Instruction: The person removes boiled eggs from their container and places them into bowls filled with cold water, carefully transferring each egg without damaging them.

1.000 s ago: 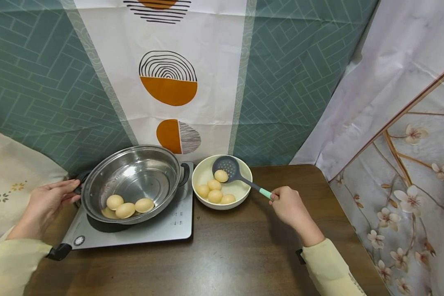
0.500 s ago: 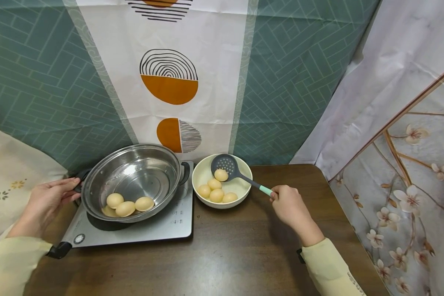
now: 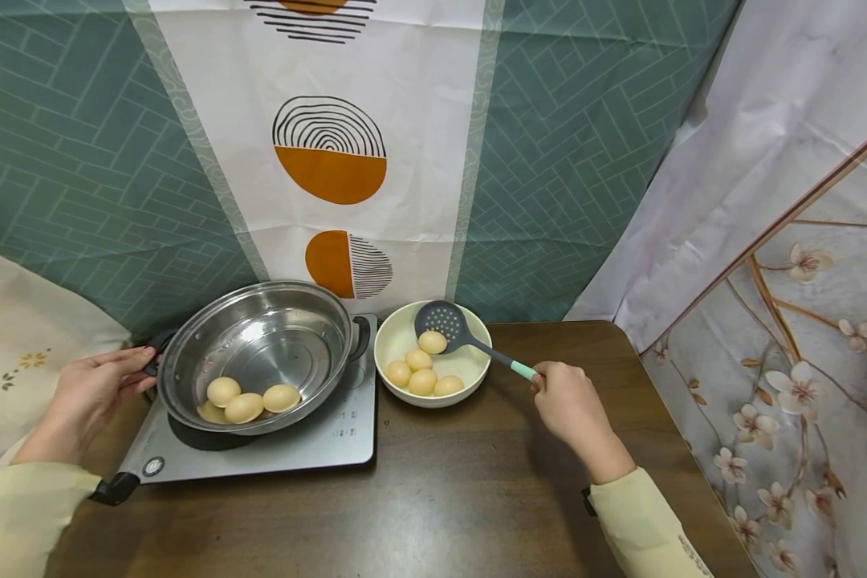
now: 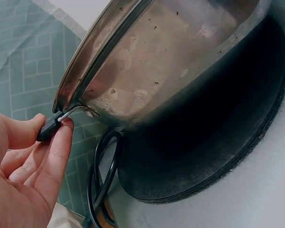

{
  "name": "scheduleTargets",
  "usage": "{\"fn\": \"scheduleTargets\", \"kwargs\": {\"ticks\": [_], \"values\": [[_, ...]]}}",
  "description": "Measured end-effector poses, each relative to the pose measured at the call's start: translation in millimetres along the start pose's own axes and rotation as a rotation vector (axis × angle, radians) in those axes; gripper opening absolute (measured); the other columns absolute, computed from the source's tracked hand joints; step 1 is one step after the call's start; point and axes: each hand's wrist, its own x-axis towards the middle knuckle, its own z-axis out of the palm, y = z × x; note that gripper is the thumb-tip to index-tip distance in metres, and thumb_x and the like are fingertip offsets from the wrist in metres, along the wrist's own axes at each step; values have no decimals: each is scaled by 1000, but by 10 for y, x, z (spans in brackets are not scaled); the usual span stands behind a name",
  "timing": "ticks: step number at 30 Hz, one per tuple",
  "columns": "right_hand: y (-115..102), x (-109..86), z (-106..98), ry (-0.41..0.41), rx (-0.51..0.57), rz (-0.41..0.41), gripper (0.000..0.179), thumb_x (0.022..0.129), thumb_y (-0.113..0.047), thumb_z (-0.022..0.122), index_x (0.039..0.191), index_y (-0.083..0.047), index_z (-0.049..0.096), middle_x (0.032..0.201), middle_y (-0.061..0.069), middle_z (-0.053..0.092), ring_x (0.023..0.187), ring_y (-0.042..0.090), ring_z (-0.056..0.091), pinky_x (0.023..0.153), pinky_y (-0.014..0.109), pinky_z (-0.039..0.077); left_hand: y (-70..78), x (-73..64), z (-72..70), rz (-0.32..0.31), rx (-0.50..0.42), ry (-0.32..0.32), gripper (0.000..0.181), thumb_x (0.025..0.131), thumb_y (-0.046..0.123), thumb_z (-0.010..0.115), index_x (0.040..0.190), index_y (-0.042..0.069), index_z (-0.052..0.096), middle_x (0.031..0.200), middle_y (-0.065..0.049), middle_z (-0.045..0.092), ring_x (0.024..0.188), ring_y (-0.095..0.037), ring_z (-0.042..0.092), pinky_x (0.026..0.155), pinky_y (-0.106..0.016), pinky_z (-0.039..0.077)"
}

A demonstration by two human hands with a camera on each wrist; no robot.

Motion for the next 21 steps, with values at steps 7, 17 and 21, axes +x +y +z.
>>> {"fn": "scheduleTargets", "kwargs": {"ticks": [7, 17, 21], "values": [[24, -16, 4, 45, -36, -21, 15, 93, -10, 51, 93, -7, 66, 77, 4, 63, 66, 19, 52, 55, 30, 44, 15, -9, 8, -11, 10, 8, 5, 80, 18, 74, 85, 17, 73, 77, 8, 71, 66, -9, 68, 61, -23, 60], [65, -10, 53, 158, -97, -82, 11, 91, -8, 54, 91, -8, 66, 71, 4, 59, 60, 21, 48, 51, 35, 43, 4, 4, -3, -10, -11, -5, 6, 80, 15, 74, 86, 15, 74, 78, 6, 72, 66, -10, 68, 62, -23, 60], [63, -8, 53, 180, -102, -96, 10, 89, -6, 55, 89, -8, 65, 69, 3, 57, 60, 21, 47, 50, 34, 42, -1, 16, -11, -22, -13, 0, 6, 80, 16, 74, 85, 17, 73, 78, 7, 72, 67, -10, 68, 62, -23, 60]]}}
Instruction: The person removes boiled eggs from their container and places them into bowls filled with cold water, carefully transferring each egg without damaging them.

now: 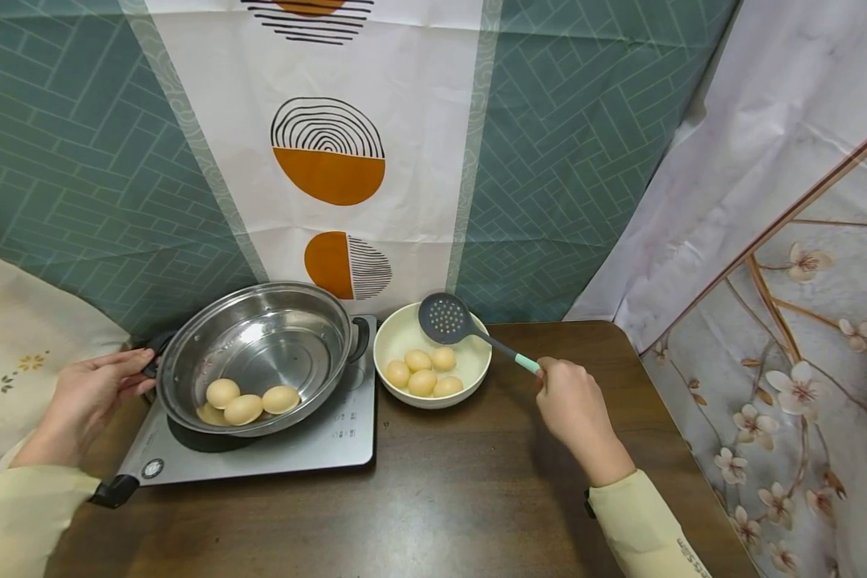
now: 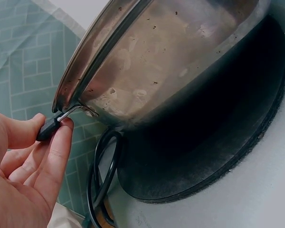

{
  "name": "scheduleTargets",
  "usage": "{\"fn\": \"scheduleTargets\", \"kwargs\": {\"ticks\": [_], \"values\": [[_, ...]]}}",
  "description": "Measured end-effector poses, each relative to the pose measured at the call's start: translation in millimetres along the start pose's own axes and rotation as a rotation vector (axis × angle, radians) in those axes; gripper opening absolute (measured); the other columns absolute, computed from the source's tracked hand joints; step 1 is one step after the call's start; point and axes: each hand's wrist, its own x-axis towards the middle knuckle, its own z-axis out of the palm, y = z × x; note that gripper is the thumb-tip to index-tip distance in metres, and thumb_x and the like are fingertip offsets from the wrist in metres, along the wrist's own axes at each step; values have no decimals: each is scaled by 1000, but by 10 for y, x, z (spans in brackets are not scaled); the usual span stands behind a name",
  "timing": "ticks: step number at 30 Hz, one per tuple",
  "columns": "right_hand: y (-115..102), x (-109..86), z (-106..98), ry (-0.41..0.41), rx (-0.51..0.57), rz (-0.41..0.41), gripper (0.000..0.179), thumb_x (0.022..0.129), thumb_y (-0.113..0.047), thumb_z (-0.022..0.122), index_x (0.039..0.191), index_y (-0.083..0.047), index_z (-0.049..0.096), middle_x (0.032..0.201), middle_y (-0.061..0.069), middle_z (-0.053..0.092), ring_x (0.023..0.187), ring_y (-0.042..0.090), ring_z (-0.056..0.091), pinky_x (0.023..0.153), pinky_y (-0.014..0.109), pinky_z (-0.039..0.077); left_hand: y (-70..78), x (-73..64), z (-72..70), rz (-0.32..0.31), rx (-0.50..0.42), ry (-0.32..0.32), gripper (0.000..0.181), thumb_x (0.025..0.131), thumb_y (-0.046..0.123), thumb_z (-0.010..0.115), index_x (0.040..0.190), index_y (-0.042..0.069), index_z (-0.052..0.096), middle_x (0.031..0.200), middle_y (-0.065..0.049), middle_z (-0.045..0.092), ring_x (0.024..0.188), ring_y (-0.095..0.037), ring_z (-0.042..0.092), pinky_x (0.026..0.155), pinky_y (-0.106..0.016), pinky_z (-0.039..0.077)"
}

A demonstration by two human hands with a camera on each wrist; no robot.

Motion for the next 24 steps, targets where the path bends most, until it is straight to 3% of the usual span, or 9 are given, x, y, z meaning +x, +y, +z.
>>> {"fn": "scheduleTargets", "kwargs": {"ticks": [16, 24], "values": [[-35, 5, -34, 15, 25, 4, 10, 90, -6, 55, 93, -7, 65, 72, 4, 59, 61, 20, 48, 50, 34, 43, -12, 7, -11, 7, 13, 9, 5, 79, 17, 75, 84, 18, 73, 78, 7, 72, 66, -10, 68, 62, -24, 60], [-86, 32, -82, -29, 120, 25, 13, 93, -8, 55, 98, -6, 66, 77, 5, 65, 65, 18, 53, 54, 29, 44, -10, 6, 3, 16, 16, 6, 5, 80, 17, 74, 85, 18, 72, 78, 8, 71, 67, -8, 68, 62, -23, 60]]}}
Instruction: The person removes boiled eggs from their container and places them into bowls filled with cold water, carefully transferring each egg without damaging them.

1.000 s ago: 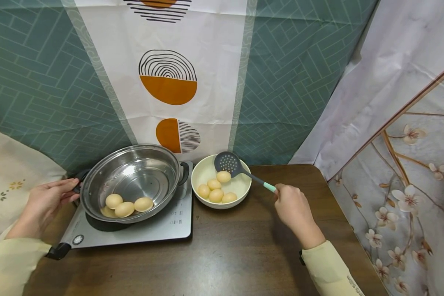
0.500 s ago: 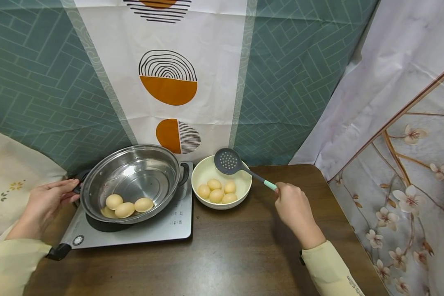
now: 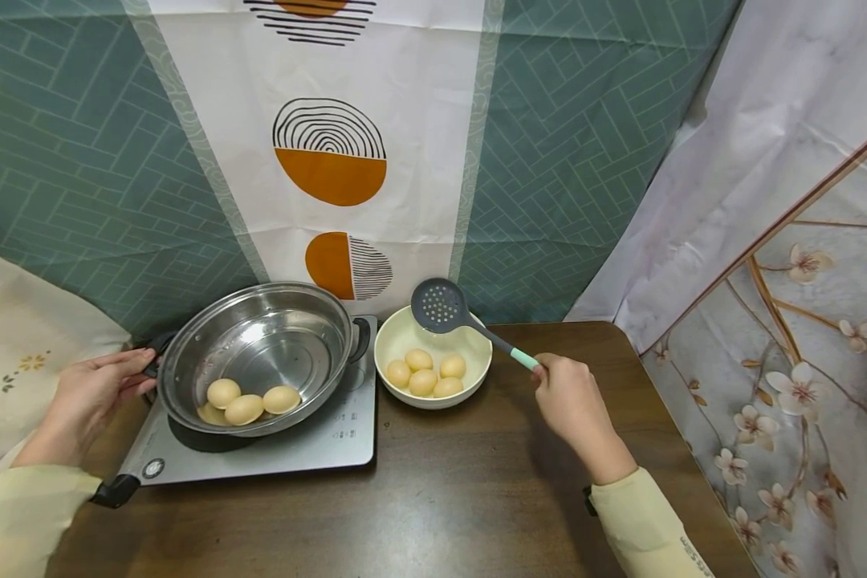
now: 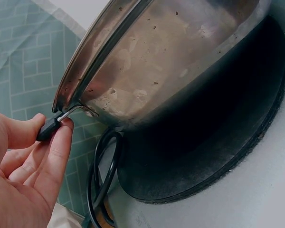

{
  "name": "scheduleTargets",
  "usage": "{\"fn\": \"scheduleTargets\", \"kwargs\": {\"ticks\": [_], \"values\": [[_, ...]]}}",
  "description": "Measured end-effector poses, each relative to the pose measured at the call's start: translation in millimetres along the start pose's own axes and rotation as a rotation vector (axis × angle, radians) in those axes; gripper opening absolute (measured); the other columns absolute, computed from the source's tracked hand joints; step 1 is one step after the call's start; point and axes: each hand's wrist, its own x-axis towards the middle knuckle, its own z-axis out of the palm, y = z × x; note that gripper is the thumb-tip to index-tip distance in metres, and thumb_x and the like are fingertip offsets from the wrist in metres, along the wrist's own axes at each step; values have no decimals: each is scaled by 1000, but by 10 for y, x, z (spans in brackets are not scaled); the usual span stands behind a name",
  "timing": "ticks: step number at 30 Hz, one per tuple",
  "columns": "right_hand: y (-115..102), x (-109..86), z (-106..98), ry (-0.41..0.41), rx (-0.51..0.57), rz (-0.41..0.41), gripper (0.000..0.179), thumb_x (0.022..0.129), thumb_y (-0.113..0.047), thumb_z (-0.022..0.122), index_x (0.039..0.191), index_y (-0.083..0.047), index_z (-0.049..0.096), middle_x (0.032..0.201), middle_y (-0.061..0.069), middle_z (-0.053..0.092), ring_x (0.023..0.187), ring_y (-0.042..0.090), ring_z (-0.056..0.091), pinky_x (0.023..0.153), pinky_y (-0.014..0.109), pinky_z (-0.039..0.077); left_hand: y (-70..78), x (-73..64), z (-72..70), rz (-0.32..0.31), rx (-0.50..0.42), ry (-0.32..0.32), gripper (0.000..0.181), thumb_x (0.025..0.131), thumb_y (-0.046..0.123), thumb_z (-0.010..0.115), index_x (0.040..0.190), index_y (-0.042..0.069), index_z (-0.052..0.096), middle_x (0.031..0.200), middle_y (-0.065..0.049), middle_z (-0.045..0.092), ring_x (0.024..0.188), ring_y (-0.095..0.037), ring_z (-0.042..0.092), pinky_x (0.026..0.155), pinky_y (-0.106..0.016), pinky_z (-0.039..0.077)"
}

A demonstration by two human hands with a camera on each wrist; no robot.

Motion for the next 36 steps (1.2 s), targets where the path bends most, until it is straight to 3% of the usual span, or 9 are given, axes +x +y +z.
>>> {"fn": "scheduleTargets", "kwargs": {"ticks": [8, 16, 22, 30, 36], "values": [[-207, 56, -102, -59, 96, 7, 15, 96, -11, 51, 95, -11, 66, 83, 4, 66, 55, 15, 40, 45, 24, 34, -2, 3, 2, -2, 21, 13, 7, 80, 19, 74, 87, 19, 71, 79, 9, 71, 68, -7, 68, 63, -22, 60], [-616, 131, -160, -52, 129, -74, 14, 95, -11, 52, 93, -13, 66, 76, 1, 63, 52, 13, 37, 44, 22, 34, 8, 11, 0, -2, 32, 8, 8, 79, 21, 75, 87, 20, 72, 78, 10, 71, 68, -7, 68, 62, -22, 60], [-960, 168, -94, -43, 132, -170, 14, 93, -8, 55, 100, -10, 66, 80, 0, 66, 59, 13, 46, 49, 21, 41, 0, 13, -16, 3, 27, 2, 7, 80, 20, 74, 87, 19, 71, 79, 9, 71, 69, -7, 68, 62, -22, 60], [-1363, 165, 171, -20, -48, -319, 22, 82, 6, 54, 84, -13, 65, 76, -3, 63, 68, 11, 55, 57, 23, 48, 2, 19, -1, 10, 18, -4, 7, 80, 19, 74, 86, 20, 71, 80, 10, 70, 69, -7, 68, 63, -22, 60], [-1555, 146, 275, -46, -222, -408, 18, 79, 4, 58, 75, -14, 59, 65, -4, 51, 58, 11, 44, 48, 23, 38, -7, 16, -8, 14, 1, -7, 5, 82, 16, 72, 85, 20, 70, 80, 9, 70, 69, -7, 68, 63, -22, 60]]}}
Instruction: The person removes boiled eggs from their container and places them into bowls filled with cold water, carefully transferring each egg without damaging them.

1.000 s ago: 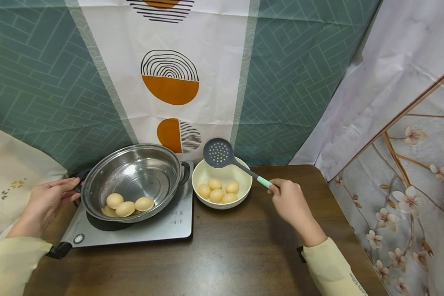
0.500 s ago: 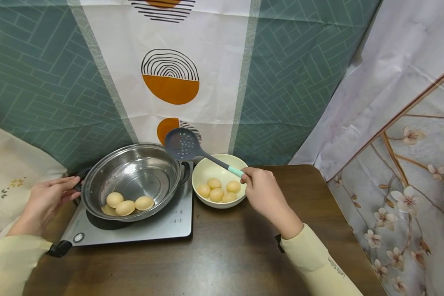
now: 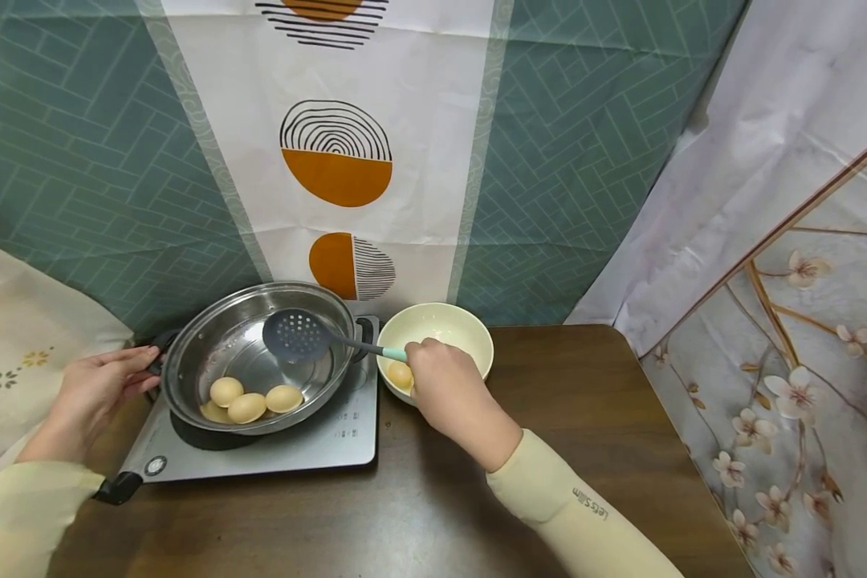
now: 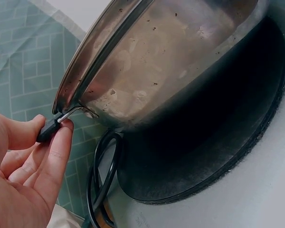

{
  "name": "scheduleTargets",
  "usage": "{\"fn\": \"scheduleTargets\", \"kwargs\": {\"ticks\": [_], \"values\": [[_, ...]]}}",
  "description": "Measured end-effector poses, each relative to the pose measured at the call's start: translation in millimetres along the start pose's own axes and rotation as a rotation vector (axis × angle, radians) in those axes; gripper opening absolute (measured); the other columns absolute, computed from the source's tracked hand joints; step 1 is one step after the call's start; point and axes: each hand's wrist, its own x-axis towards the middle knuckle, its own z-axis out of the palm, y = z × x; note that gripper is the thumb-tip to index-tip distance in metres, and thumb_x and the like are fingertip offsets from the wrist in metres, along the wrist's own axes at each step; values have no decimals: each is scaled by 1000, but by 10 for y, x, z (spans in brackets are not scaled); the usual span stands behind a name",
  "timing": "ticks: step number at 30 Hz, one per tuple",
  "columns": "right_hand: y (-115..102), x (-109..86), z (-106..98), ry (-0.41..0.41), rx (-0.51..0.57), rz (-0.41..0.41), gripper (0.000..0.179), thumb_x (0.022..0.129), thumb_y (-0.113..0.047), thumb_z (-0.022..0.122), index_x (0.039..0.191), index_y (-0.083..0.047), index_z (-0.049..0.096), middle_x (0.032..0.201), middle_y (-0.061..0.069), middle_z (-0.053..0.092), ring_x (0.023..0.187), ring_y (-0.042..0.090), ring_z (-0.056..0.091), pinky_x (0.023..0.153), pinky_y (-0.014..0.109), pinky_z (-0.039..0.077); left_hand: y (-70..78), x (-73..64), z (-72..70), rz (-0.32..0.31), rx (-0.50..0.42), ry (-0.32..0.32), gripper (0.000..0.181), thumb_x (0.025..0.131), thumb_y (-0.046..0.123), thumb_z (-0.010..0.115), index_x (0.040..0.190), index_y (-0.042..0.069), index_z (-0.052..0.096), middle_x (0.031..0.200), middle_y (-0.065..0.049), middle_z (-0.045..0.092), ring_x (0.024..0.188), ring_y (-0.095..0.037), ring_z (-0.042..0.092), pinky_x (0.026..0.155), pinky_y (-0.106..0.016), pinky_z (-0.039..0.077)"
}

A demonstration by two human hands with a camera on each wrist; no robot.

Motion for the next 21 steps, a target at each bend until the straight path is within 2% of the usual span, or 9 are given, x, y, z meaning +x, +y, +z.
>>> {"fn": "scheduleTargets", "kwargs": {"ticks": [4, 9, 15, 21], "values": [[-88, 0, -13, -24, -84, -54, 15, 77, 2, 63, 73, -11, 57, 63, -1, 48, 54, 13, 42, 45, 25, 36, 3, -7, 11, 5, 7, -1, 6, 82, 16, 72, 86, 20, 70, 80, 9, 70, 69, -7, 68, 63, -23, 60], [-177, 20, -21, -45, -116, -99, 13, 77, 1, 63, 73, -10, 57, 63, 0, 48, 53, 13, 44, 44, 25, 37, 14, -20, 18, 8, 2, -3, 6, 81, 16, 73, 85, 19, 70, 79, 9, 70, 69, -8, 68, 62, -23, 60], [-212, 40, -18, -79, -58, -110, 17, 77, -1, 62, 69, -14, 55, 61, -4, 48, 54, 12, 44, 46, 26, 37, 11, -26, 13, 3, -16, -13, 6, 81, 15, 73, 85, 19, 71, 80, 9, 71, 69, -8, 68, 62, -22, 60], [-212, 42, -82, -146, 56, -96, 28, 81, -2, 57, 60, -19, 50, 58, -7, 41, 55, 11, 37, 45, 23, 34, -5, -12, -7, 4, -25, -16, 6, 82, 14, 72, 84, 20, 71, 80, 9, 71, 69, -7, 68, 63, -23, 60]]}}
